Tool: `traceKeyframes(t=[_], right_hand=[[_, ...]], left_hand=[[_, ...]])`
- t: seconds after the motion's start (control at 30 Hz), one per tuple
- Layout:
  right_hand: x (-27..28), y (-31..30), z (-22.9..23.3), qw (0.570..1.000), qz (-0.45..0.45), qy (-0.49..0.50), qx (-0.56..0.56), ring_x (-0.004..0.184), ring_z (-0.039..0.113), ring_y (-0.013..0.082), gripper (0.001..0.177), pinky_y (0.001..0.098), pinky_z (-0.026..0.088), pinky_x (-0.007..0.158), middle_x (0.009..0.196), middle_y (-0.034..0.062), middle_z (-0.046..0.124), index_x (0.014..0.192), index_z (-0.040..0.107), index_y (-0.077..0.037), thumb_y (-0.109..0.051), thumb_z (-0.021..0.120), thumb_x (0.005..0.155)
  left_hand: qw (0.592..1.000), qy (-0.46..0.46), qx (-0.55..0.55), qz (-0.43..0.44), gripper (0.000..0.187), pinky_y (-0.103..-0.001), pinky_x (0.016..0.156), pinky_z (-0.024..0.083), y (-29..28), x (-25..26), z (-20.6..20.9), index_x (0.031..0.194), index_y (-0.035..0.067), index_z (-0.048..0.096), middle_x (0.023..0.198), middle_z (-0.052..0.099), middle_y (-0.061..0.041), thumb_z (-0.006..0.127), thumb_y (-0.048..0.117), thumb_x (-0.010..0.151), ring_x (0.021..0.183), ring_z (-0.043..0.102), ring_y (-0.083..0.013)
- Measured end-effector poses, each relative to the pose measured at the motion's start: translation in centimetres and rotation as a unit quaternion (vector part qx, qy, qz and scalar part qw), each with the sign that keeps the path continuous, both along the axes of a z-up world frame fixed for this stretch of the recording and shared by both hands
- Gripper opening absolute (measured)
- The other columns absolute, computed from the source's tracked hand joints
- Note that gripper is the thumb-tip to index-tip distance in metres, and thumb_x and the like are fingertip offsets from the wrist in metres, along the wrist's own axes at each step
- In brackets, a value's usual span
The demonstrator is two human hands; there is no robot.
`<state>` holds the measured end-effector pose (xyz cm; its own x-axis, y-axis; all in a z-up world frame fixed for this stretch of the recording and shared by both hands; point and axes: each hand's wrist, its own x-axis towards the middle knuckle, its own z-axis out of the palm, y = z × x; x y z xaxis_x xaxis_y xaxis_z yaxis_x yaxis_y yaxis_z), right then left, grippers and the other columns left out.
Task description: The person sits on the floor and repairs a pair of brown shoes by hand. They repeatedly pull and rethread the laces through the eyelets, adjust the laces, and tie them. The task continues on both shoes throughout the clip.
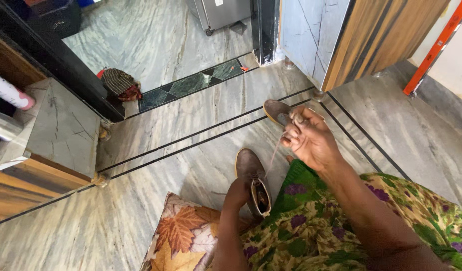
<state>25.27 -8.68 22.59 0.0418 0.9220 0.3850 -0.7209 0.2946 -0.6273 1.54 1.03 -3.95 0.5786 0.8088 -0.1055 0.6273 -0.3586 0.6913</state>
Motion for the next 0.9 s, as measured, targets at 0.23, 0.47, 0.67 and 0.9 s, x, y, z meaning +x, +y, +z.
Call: traceKeyframes(t=[0.23, 0.47, 0.67, 0.9], right_hand=[[2.7, -0.4, -0.3, 0.995, -0.095, 0.004, -0.039, 0.081, 0.061, 0.0123, 0.007, 0.0353, 0.051, 0.078, 0.086, 0.0027, 0.060, 0.113, 0.062, -0.007, -0.008, 0.059, 0.106], [6.8, -0.8, -1.1, 0.971, -0.202, -0.126, -0.032, 0.086, 0.064, 0.0134, 0.031, 0.0400, 0.059, 0.096, 0.097, 0.0057, 0.066, 0.124, 0.065, -0.006, 0.010, 0.049, 0.102], [7.3, -0.5, -0.6, 0.951, -0.244, -0.191, -0.013, 0.090, 0.067, 0.0150, 0.028, 0.0381, 0.062, 0.095, 0.103, 0.0078, 0.069, 0.118, 0.066, -0.006, 0.012, 0.049, 0.104], [2.0, 2.0, 0.1, 0.899, -0.247, -0.359, 0.039, 0.081, 0.066, 0.0174, 0.020, 0.0325, 0.060, 0.073, 0.100, 0.0128, 0.070, 0.119, 0.063, -0.004, 0.005, 0.050, 0.107]], left_hand=[[0.969, -0.091, -0.176, 0.144, 0.013, -0.039, 0.064, 0.054, -0.6, -1.0, 6.2, 0.096, 0.002, 0.072, 0.081, 0.073, -0.010, 0.061, 0.007, 0.099, 0.071, 0.067, -0.0203], [0.963, -0.185, -0.182, 0.073, 0.013, -0.033, 0.059, 0.054, -0.6, -2.1, 6.2, 0.091, -0.002, 0.071, 0.072, 0.068, -0.009, 0.064, 0.007, 0.099, 0.061, 0.066, -0.0140], [0.980, -0.101, -0.077, 0.153, 0.016, -0.038, 0.066, 0.056, 0.1, -2.6, 5.1, 0.095, 0.002, 0.075, 0.082, 0.074, -0.012, 0.067, 0.015, 0.095, 0.071, 0.070, -0.0221], [0.994, -0.060, -0.006, 0.095, 0.029, -0.044, 0.076, 0.055, -1.8, -1.1, 7.2, 0.093, 0.003, 0.074, 0.092, 0.075, -0.016, 0.083, 0.028, 0.080, 0.086, 0.072, -0.0316]])
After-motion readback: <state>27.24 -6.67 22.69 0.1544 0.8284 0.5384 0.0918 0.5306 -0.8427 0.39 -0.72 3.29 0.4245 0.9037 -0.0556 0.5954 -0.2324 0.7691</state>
